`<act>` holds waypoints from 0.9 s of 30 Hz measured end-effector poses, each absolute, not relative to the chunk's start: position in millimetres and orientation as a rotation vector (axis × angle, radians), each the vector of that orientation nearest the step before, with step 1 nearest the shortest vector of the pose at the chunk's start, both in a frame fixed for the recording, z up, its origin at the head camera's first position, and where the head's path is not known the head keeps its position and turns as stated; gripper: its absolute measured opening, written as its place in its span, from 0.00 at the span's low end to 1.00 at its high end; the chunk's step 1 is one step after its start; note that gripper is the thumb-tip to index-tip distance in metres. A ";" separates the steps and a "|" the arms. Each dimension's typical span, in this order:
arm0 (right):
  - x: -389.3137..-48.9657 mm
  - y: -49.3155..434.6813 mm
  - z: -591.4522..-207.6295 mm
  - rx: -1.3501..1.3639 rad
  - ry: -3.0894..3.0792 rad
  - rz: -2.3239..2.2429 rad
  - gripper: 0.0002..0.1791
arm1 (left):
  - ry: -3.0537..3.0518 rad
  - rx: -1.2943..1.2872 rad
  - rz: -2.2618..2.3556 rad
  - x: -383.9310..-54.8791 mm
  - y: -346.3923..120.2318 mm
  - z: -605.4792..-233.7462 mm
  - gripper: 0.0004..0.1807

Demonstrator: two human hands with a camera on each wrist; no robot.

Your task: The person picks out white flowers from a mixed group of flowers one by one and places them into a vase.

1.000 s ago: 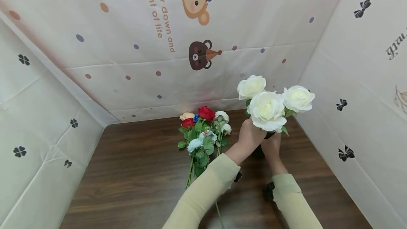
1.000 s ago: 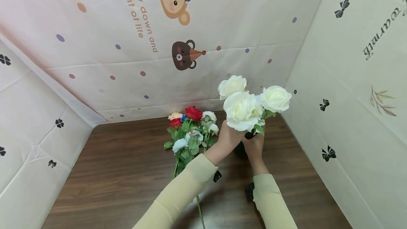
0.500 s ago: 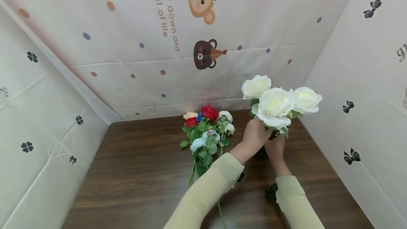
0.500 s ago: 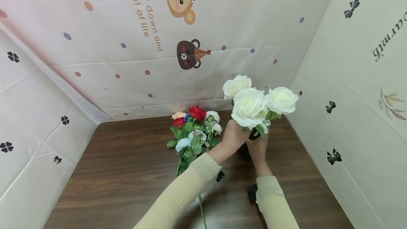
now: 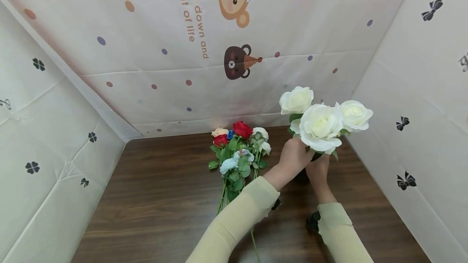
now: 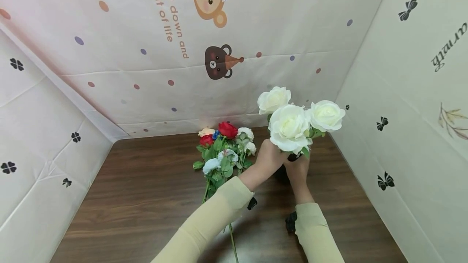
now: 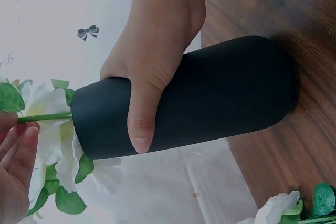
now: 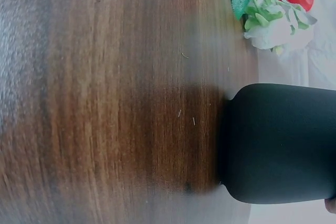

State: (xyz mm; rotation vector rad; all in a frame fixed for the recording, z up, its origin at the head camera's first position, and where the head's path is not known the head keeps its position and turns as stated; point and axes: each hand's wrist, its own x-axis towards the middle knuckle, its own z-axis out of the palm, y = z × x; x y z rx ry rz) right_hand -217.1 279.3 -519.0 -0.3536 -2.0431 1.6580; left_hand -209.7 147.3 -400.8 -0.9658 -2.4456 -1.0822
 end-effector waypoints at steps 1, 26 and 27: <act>-217.3 279.7 -518.9 -0.358 -2.038 1.668 0.52 | -2.438 -0.975 -1.084 -209.4 147.0 -401.0 0.02; -221.0 285.1 -527.8 -0.028 -1.893 1.403 0.61 | -2.581 -0.616 -1.222 -271.6 90.3 -390.9 0.13; -220.5 285.9 -527.9 -0.020 -1.893 1.400 0.62 | -2.674 -0.577 -1.216 -276.9 86.7 -393.7 0.14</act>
